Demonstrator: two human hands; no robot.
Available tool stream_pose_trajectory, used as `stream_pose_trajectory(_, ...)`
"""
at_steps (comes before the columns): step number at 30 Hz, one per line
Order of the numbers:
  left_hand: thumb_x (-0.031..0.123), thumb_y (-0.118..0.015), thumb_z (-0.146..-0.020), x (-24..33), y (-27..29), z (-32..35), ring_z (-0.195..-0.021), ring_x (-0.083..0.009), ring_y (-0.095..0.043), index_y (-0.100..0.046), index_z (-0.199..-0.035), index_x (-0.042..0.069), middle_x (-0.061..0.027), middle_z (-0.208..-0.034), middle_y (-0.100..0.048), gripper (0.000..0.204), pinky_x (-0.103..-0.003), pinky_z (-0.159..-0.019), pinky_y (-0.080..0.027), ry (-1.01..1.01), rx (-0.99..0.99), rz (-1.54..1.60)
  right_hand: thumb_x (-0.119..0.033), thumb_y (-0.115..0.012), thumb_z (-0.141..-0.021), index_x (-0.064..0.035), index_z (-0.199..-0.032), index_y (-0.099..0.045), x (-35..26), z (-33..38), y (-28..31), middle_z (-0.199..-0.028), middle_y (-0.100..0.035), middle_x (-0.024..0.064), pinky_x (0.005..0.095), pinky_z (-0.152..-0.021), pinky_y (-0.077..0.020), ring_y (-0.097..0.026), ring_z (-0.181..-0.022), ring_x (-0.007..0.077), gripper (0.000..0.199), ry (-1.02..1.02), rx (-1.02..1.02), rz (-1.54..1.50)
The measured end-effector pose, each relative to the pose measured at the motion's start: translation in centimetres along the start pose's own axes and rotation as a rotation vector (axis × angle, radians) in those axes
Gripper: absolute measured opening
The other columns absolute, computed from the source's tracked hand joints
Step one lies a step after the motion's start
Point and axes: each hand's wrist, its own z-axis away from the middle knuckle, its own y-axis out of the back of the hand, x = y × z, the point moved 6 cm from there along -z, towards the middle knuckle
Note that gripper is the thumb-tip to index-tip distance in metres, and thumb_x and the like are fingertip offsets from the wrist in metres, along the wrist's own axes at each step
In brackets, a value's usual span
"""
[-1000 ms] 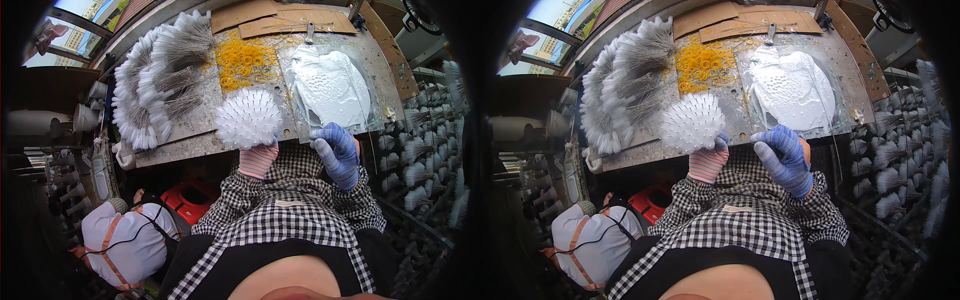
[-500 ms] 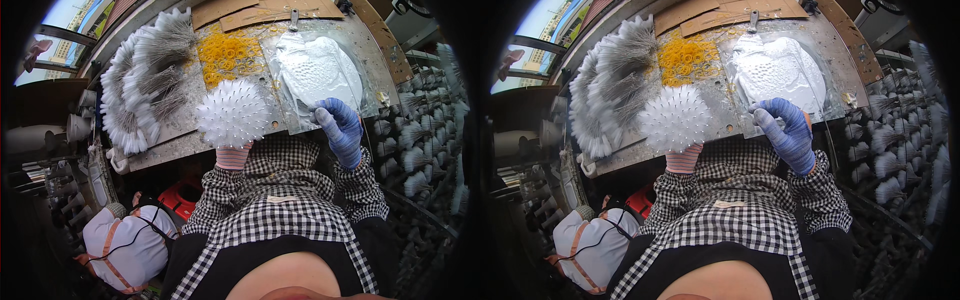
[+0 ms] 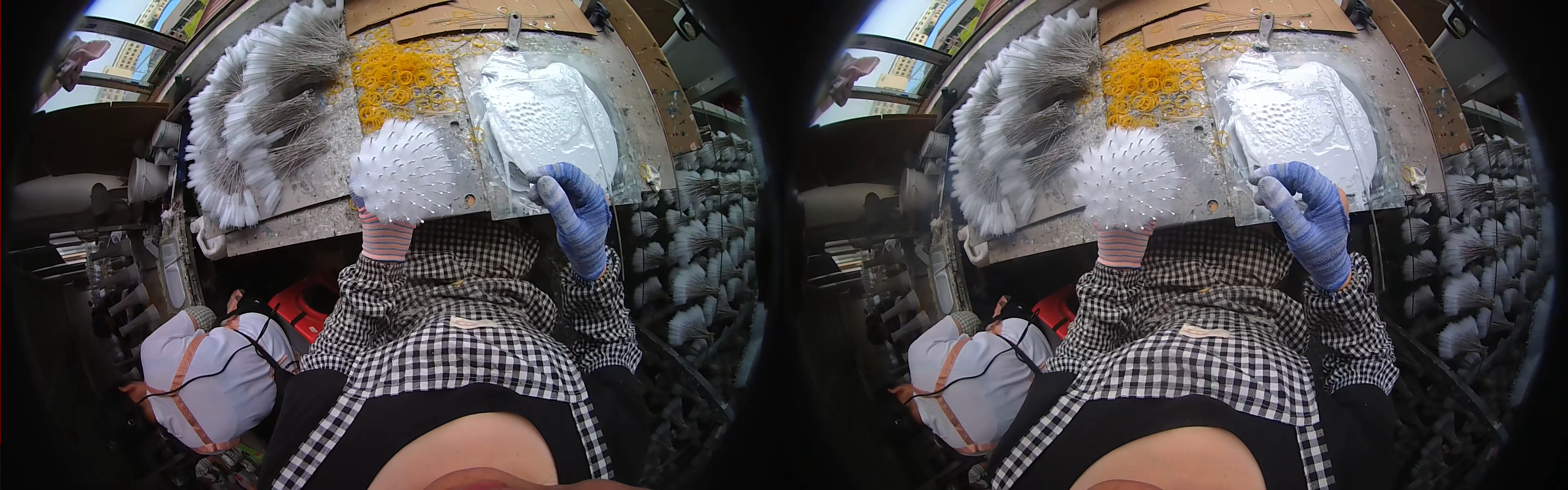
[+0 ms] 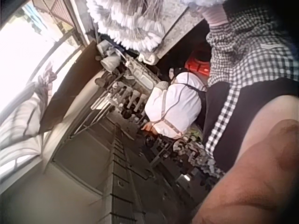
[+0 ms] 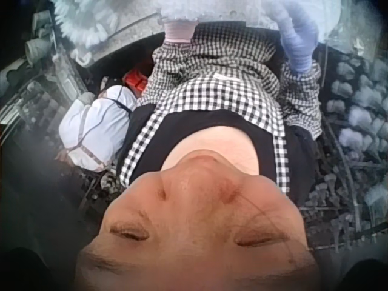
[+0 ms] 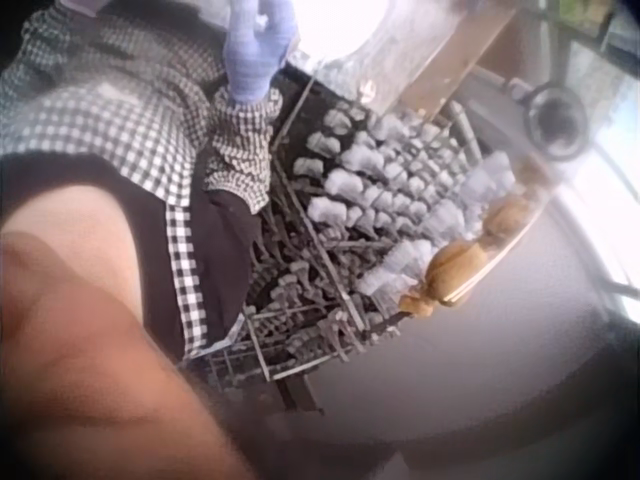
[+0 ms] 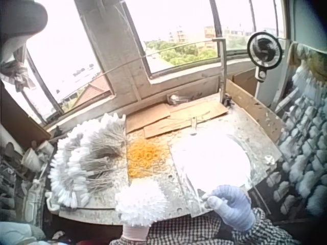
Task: Assembling badminton shuttlecocks by bundles, dipping them in white adhesive, and organizing them.
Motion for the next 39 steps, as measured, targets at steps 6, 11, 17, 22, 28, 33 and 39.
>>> stream_pose_trajectory(6,0.041,-0.047,-0.103,-2.5,-5.5,-1.1,-0.131,-0.0307,-0.053,-0.048,-0.143,0.006,-0.0167,-0.142,-0.055,0.053,-0.048,-0.115,-0.037,-0.030,0.119,-1.191,-0.014,-0.067,-0.096,0.0006,-0.105,-0.072,-0.8,-2.2,-0.1,-0.088,-0.072,0.0031,0.0245,-0.076,-0.0523,-0.065,-0.081,0.0073,0.018,0.040,-0.052,0.063)
stream_pose_trajectory(11,0.022,-0.067,-0.097,-3.5,-7.2,-5.2,-0.104,-0.0221,-0.067,-0.064,-0.113,0.004,-0.0104,-0.108,-0.071,0.024,-0.035,-0.099,-0.051,-0.162,0.316,-1.501,-0.016,-0.071,-0.094,-0.0024,-0.105,-0.074,-2.6,-5.2,-0.7,-0.087,-0.073,0.0015,0.0241,-0.073,-0.0508,-0.062,-0.079,0.0058,0.018,0.174,-0.133,0.173)
stream_pose_trajectory(17,0.016,-0.065,-0.098,-7.3,-8.5,-11.3,-0.104,-0.0191,-0.067,-0.063,-0.112,0.003,-0.0085,-0.106,-0.071,0.019,-0.033,-0.096,-0.052,0.129,-0.118,-2.101,-0.028,-0.076,-0.090,-0.0048,-0.101,-0.074,-2.2,-7.8,-2.3,-0.087,-0.074,0.0029,0.0240,-0.071,-0.0521,-0.065,-0.076,0.0074,0.026,0.182,-0.301,0.574)
stream_pose_trajectory(22,0.019,-0.069,-0.096,-9.8,-6.6,-15.0,-0.102,-0.0176,-0.068,-0.063,-0.114,0.003,-0.0076,-0.105,-0.071,0.025,-0.032,-0.096,-0.053,0.294,-0.252,-2.181,-0.038,-0.077,-0.086,-0.0050,-0.101,-0.071,-0.1,-9.3,-1.7,-0.087,-0.075,0.0103,0.0320,-0.079,-0.0573,-0.074,-0.082,0.0205,0.037,0.174,-0.317,0.775)
stream_pose_trajectory(28,0.018,-0.070,-0.095,-15.7,-5.9,-16.8,-0.092,-0.0149,-0.060,-0.062,-0.115,0.001,-0.0055,-0.095,-0.066,0.027,-0.032,-0.084,-0.051,0.264,-0.419,-2.594,-0.039,-0.078,-0.084,-0.0048,-0.105,-0.068,3.0,-11.0,1.1,-0.087,-0.071,0.0076,0.0316,-0.079,-0.0567,-0.069,-0.080,0.0175,0.041,0.192,-0.181,0.854)
stream_pose_trajectory(33,0.005,-0.067,-0.089,-18.7,-4.3,-16.6,-0.085,-0.0201,-0.063,-0.064,-0.112,0.005,-0.0107,-0.091,-0.067,0.022,-0.032,-0.076,-0.053,0.116,-1.230,-3.095,-0.047,-0.070,-0.088,-0.0132,-0.105,-0.073,5.7,-11.9,1.9,-0.097,-0.076,0.0054,0.0351,-0.085,-0.0561,-0.073,-0.088,0.0219,0.038,0.083,-0.208,0.908)
stream_pose_trajectory(39,0.017,-0.073,-0.076,-19.2,-4.0,-15.5,-0.096,-0.0277,-0.064,-0.064,-0.099,0.016,-0.0063,-0.094,-0.064,0.025,-0.040,-0.082,-0.052,-0.122,-1.825,-2.947,-0.033,-0.064,-0.095,-0.0110,-0.113,-0.068,7.3,-12.6,1.2,-0.105,-0.071,0.0096,0.0354,-0.086,-0.0550,-0.068,-0.095,0.0248,0.029,0.562,-0.261,1.070)
